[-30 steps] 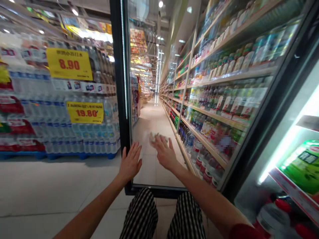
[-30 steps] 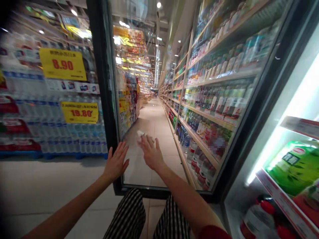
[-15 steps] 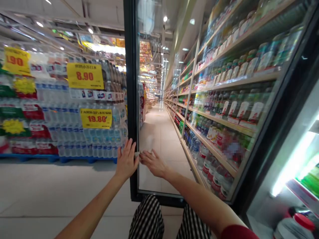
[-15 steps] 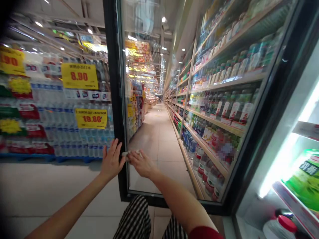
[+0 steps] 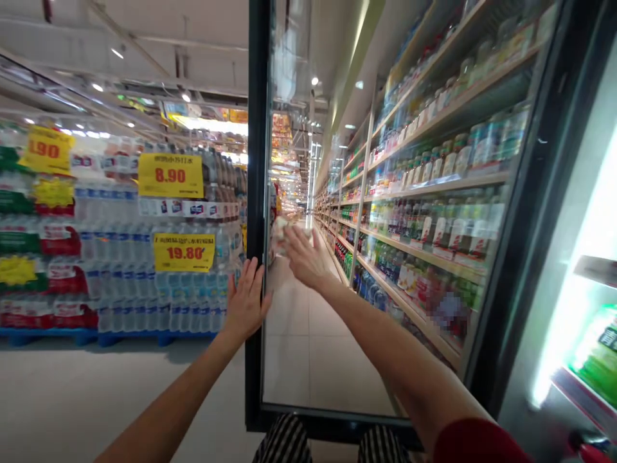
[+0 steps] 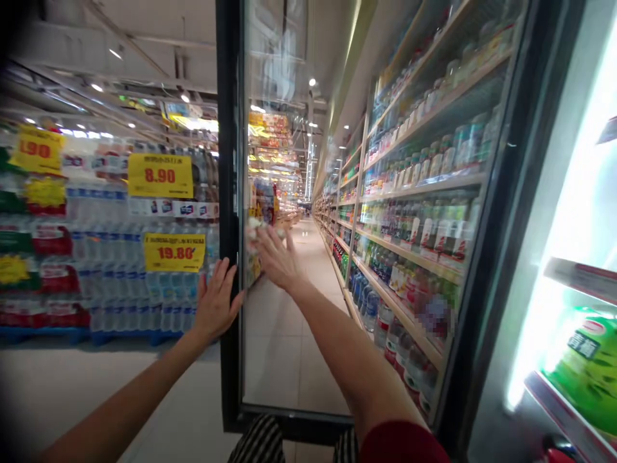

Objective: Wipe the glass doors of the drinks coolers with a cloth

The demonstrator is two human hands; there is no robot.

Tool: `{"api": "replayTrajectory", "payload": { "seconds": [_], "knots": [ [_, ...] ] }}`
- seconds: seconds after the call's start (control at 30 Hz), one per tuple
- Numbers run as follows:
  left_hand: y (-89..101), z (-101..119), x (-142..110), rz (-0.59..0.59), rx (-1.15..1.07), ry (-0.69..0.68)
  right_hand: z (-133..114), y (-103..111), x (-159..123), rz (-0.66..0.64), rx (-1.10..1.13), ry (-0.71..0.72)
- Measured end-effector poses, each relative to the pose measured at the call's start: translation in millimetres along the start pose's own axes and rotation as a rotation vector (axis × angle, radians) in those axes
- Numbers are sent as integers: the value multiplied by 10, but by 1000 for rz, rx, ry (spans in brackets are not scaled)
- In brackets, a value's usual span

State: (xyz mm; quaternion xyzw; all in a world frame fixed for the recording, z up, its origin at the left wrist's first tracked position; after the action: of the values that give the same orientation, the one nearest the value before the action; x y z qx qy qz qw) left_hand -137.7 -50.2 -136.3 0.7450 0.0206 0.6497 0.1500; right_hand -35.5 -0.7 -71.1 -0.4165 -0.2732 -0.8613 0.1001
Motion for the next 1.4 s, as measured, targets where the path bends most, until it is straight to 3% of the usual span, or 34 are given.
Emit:
{"api": "replayTrajectory", "payload": {
  "seconds": [0.07,0.1,0.2,0.23,0.27,0.37,0.43,0.57,0.6,0.63,0.73,0.77,0.8,0.93,0.97,1.0,1.1,1.13,1.17,1.27,1.3,1.33,1.4],
  "knots": [
    [11,4,119,31,-11,11,180,122,104,50,-25,-116],
    [14,9,175,43,-19,15,156,131,124,37,-22,-59],
    [16,39,331,61,-27,7,-100,59,73,-60,-9,327],
    [21,56,380,69,-19,-7,-104,61,78,-66,-21,378],
    [28,75,428,81,-8,-23,-28,93,130,-46,-42,339],
    [60,122,569,122,19,-51,442,322,335,86,-113,-65],
    [81,147,656,143,20,-52,579,419,360,120,-133,-164],
    [96,211,806,160,-9,-73,306,318,266,-3,-137,281],
    [93,225,843,159,-16,-78,317,313,264,-13,-144,321],
    [91,237,881,159,-21,-81,406,342,305,5,-155,271],
    [91,262,1000,168,-28,-79,903,566,435,163,-179,-176],
    [99,268,1038,179,-30,-75,994,613,429,194,-180,-257],
    [107,275,1075,189,-32,-73,1001,621,416,194,-179,-239],
    [110,303,1206,190,-31,-78,712,474,152,41,-187,259],
    [96,315,1235,177,-31,-84,769,485,82,38,-201,254],
    [79,330,1263,166,-31,-90,908,536,39,65,-221,152],
    [0,392,1336,139,-33,-95,1434,774,-139,217,-286,-361],
    [-35,420,1357,132,-33,-94,1506,811,-212,243,-300,-443],
    [-76,454,1375,123,-33,-95,1496,802,-255,235,-307,-420],
    [-216,589,1406,83,-41,-139,1196,612,-366,90,-292,37],
    [-258,630,1409,68,-47,-153,1174,586,-431,69,-291,118],
    [-295,666,1411,55,-53,-159,1254,611,-480,86,-300,85],
    [-342,723,1411,43,-56,-150,1649,791,-594,219,-341,-294]
  ]
}}
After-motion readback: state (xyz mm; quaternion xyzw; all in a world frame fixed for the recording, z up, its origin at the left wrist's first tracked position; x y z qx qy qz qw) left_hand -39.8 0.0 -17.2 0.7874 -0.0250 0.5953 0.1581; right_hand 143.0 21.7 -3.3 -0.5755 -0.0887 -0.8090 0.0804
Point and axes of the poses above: each hand's wrist, its own x-axis towards the middle knuckle, its own y-axis out of the back of the hand, z = x × y, the point moved 8 cm from there along x, towards the middle knuckle, and after that the axes turned 6 degrees about -x, right-handed, at the moved point
